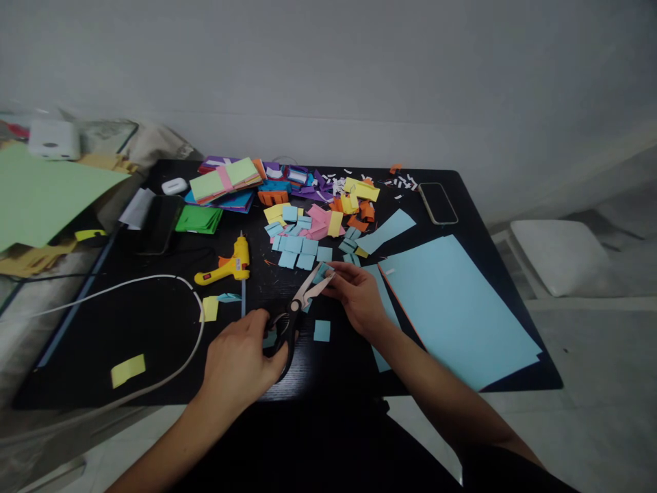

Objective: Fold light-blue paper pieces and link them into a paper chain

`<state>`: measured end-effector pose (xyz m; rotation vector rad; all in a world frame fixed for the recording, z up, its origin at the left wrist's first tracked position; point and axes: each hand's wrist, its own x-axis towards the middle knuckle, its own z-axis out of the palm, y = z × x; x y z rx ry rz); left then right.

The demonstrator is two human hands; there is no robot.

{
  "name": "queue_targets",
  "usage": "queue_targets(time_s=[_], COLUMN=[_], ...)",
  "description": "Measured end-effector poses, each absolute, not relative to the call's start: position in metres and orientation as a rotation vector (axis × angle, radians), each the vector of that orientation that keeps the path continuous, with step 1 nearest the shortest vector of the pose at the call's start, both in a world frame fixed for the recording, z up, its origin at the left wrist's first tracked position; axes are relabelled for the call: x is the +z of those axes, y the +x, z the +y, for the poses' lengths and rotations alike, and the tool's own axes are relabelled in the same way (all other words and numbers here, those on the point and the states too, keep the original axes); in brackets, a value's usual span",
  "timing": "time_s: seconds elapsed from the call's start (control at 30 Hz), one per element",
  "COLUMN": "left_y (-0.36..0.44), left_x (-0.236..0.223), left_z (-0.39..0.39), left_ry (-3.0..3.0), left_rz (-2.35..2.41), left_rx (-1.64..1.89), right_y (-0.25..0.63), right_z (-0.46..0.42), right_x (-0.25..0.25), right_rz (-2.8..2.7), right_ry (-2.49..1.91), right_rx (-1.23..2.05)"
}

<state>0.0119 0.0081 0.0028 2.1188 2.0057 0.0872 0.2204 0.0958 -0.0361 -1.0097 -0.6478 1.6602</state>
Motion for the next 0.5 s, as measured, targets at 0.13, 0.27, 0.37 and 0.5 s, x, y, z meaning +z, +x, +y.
queue_targets(time_s=[0.13,0.27,0.37,0.5], left_y=[0.0113,0.0108,0.0105,0.0105], left_x=[0.0025,0.0018,0.0020,0.0029], left_z=[0.0084,0.0079,0.0076,0.0080], left_ry=[2.120,2.117,2.112,2.097], left_rz=[1.992,1.989,1.989,1.982], left_rx=[0.094,0.097,0.088,0.091], right_y=[0.2201,0.2197,0.2199,0.2206], right_z=[0.0960,0.0963,0.0963,0.0968], right_x=[-0.0340,-0.0325,-0.0339,-0.0376], right_rz=[-0.637,-0.617,-0.617,-0.643], right_ry=[-1.013,-1.015,-1.006,-0.987], right_rx=[1.671,1.683,1.694,1.708])
